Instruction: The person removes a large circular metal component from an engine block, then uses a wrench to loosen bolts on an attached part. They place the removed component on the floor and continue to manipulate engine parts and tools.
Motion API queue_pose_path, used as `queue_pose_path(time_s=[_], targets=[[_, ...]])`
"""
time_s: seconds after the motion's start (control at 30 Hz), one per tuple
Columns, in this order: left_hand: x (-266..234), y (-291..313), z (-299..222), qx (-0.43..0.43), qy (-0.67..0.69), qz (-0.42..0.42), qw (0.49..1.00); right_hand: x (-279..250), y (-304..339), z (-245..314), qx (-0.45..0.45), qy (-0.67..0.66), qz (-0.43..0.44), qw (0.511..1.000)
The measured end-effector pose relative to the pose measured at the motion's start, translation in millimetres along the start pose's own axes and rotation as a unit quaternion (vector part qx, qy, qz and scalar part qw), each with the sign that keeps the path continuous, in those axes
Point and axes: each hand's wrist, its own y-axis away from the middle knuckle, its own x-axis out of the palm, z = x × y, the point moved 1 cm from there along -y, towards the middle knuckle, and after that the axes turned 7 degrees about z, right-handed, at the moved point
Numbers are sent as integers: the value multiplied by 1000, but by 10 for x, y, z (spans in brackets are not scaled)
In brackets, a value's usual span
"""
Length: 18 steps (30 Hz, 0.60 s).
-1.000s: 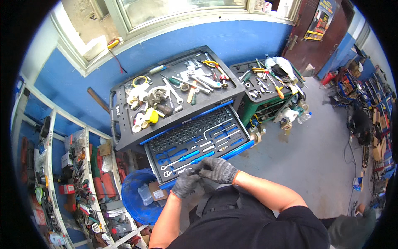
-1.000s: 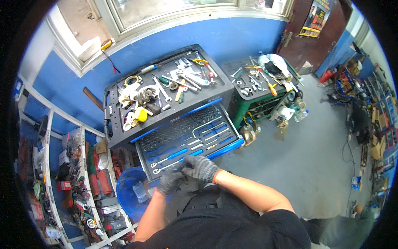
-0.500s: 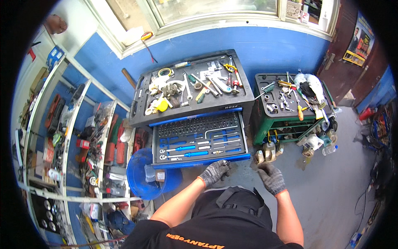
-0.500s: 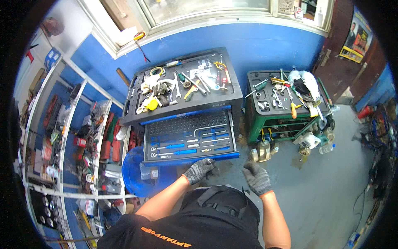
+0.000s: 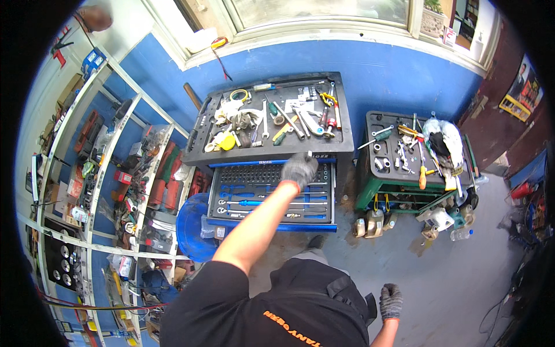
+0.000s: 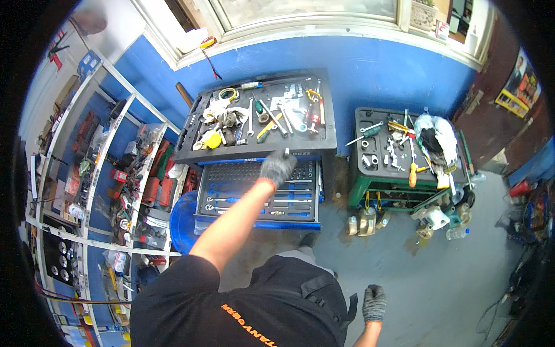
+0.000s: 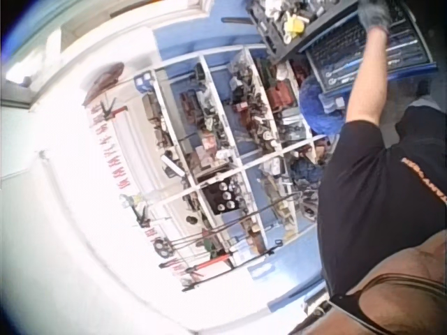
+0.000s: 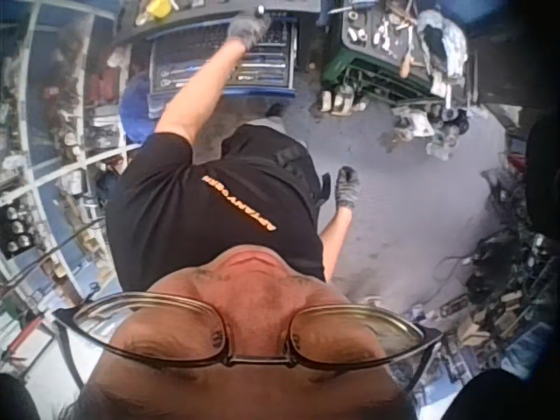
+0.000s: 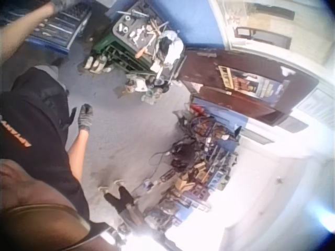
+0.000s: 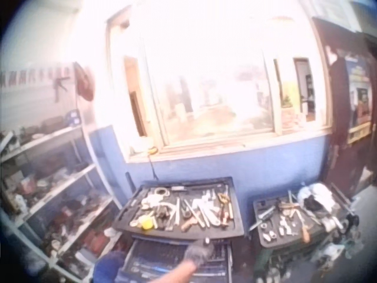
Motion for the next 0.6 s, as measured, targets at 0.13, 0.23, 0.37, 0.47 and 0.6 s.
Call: queue_pose_path(time_s=[0.13,0.23,0.37,0.47,0.6], targets=[[-550,-1063,-201,-123,-122,64,983,212,-257,425,-75,40,-2,996],[-541,-1440,-163,-79,-200,133,968,270,-591,1025,-10,7,68,998],[-350,-1771,-51,-125,-187,157,962,264,-992,1979,-20,75,60,995],[-276,-1987,-12,-91,-201,160,962,286,-1179,2629,-139,145,51,978],[-264,-2202,114,-62,-198,147,967,498,-1252,3090,-135,173,85,972]])
